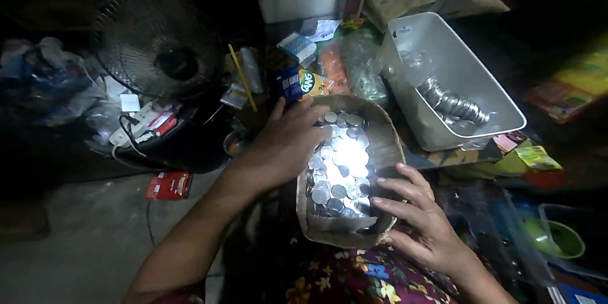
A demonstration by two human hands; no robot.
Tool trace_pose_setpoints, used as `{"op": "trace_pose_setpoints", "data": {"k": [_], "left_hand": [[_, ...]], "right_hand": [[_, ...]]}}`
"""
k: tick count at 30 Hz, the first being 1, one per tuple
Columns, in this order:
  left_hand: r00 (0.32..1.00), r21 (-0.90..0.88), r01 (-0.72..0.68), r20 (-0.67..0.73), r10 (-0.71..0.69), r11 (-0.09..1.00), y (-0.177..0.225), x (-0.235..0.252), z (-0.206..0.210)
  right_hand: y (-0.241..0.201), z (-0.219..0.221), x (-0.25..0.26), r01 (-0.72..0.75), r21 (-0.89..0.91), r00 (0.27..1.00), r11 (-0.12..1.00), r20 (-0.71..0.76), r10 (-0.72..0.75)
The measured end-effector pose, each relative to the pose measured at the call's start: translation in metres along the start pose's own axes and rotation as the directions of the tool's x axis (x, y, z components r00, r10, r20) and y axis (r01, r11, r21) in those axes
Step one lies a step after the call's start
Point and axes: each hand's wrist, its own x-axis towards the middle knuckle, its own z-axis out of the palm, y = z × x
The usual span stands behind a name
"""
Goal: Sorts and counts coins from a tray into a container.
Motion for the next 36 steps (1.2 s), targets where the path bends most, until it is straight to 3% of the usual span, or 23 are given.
{"op": "trace_pose_setpoints", "data": {"k": [7,19,31,36], "left_hand": [[0.994,-0.022,0.034,-0.1,-0.036,0.999,-0.009,0.011,0.02],[0.978,0.019,-0.009,0.206,0.005,1.0,0.012,0.021,0.015],[0.969,-0.048,-0.025,0.244,0.036,0.999,0.011,0.015,0.016],[0.95,0.03,-0.078,0.305,0.065,0.997,0.015,-0.001,0.014]], "right_hand": [[-0.001,0.0,0.0,-0.009,-0.014,1.0,1.0,-0.002,0.009],[0.0,0.0,-0.001,-0.001,-0.01,1.0,1.0,0.001,0.001],[-0.001,0.0,-0.001,-0.006,-0.012,1.0,1.0,-0.002,0.006],[-0.001,-0.001,-0.001,-0.006,-0.006,1.0,1.0,0.007,0.006]]}}
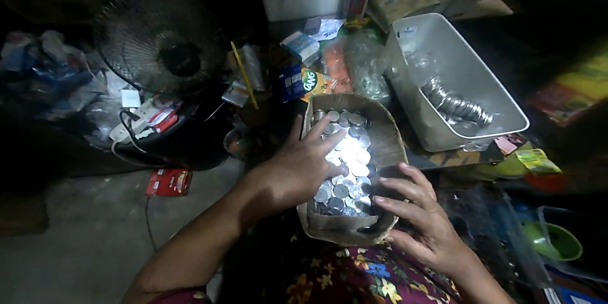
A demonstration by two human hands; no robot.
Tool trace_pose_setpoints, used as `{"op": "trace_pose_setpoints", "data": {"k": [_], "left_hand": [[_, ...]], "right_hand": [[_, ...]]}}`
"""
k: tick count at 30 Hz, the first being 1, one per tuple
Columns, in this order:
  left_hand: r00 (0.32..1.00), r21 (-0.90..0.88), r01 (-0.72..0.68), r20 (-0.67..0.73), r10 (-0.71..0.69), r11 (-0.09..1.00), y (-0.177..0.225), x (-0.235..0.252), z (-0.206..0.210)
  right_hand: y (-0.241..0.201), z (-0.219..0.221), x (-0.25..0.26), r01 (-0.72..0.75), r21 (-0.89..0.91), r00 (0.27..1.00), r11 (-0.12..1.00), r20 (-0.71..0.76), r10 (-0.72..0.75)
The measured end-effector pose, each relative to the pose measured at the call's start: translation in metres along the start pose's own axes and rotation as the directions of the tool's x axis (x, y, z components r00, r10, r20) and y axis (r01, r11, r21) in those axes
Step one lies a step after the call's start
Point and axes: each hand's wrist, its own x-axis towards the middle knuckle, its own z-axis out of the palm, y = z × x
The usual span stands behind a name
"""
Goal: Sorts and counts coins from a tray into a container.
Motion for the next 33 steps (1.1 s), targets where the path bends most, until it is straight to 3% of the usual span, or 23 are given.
{"op": "trace_pose_setpoints", "data": {"k": [7,16,27,33], "left_hand": [[1.0,-0.118,-0.002,0.01,0.003,0.993,-0.006,-0.016,-0.001],[0.937,-0.165,0.135,-0.299,-0.18,0.977,-0.019,-0.006,-0.011],[0.928,-0.144,0.121,-0.335,-0.164,0.982,-0.028,0.013,0.002],[0.961,0.0,0.079,-0.265,-0.076,0.997,-0.021,0.01,0.002]], "right_hand": [[0.001,0.0,0.001,0.0,0.007,1.0,1.0,-0.005,0.0],[0.002,0.001,0.001,0.015,0.016,1.0,1.0,-0.003,-0.014],[0.002,0.0,0.002,0.019,0.006,1.0,1.0,0.0,-0.019],[0.0,0.0,0.001,-0.002,0.0,1.0,1.0,0.006,0.002]]}}
